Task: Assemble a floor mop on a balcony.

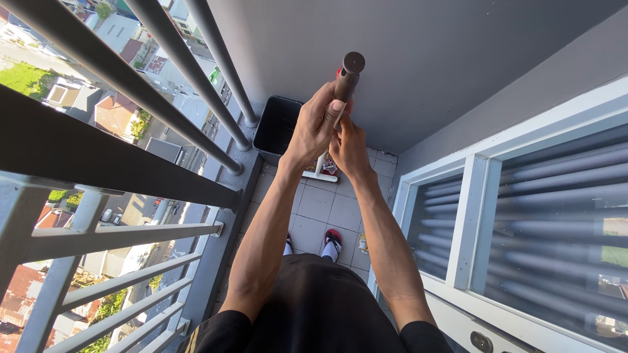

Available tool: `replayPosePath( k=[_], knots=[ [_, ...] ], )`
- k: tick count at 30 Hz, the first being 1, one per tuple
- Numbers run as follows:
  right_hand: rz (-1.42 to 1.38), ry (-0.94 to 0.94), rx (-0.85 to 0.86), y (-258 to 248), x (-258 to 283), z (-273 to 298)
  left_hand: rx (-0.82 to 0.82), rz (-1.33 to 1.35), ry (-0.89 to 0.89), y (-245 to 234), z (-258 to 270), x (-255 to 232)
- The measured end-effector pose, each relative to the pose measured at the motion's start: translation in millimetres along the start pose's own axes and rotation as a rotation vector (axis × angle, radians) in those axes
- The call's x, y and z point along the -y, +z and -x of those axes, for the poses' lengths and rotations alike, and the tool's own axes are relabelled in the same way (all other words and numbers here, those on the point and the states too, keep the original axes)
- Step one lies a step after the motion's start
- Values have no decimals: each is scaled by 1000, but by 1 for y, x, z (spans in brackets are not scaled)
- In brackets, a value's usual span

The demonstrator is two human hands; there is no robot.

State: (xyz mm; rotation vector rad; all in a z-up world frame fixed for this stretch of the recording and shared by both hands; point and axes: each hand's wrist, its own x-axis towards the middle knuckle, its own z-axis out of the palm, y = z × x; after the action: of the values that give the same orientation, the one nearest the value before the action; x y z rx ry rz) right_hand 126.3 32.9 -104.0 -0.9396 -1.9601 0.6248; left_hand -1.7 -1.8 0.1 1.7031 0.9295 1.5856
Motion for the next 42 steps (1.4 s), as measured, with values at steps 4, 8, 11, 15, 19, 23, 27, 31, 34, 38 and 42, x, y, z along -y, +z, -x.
replayPosePath(
  k=[4, 8, 11, 15, 19, 23, 27, 31, 34, 38, 42],
  knots=[
    [-23, -29, -8, -1, 1, 1, 9, -25, 26, 1, 1, 3],
    [-18, -115, -35, -5, 8, 0, 9, -27, 23, 1, 0, -1],
    [-9, -77, -17, -7, 13, 2, 9, -24, 21, 2, 1, -7],
    [-40, 1, 21, -14, 23, 0, 3, -26, 36, 2, 0, -16],
    [-50, -79, 2, -18, 33, 3, 5, 3, 38, 2, -2, -24],
    [-47, 97, 85, -20, 39, 6, 11, 15, 13, 3, 0, -23],
    [-85, 42, 74, -17, 38, 11, 3, 14, -35, 3, 0, -22],
    [-81, 65, 92, -14, 38, 13, -11, 22, -24, 3, 2, -10],
    [-104, 131, 136, -9, 33, 16, -18, 20, -59, 2, 5, -2],
    [-94, 109, 135, -2, 20, 20, -22, 14, -57, 2, 6, 7],
    [-119, 82, 112, -3, 27, 15, -15, 30, -63, 1, 6, 7]
  ],
)
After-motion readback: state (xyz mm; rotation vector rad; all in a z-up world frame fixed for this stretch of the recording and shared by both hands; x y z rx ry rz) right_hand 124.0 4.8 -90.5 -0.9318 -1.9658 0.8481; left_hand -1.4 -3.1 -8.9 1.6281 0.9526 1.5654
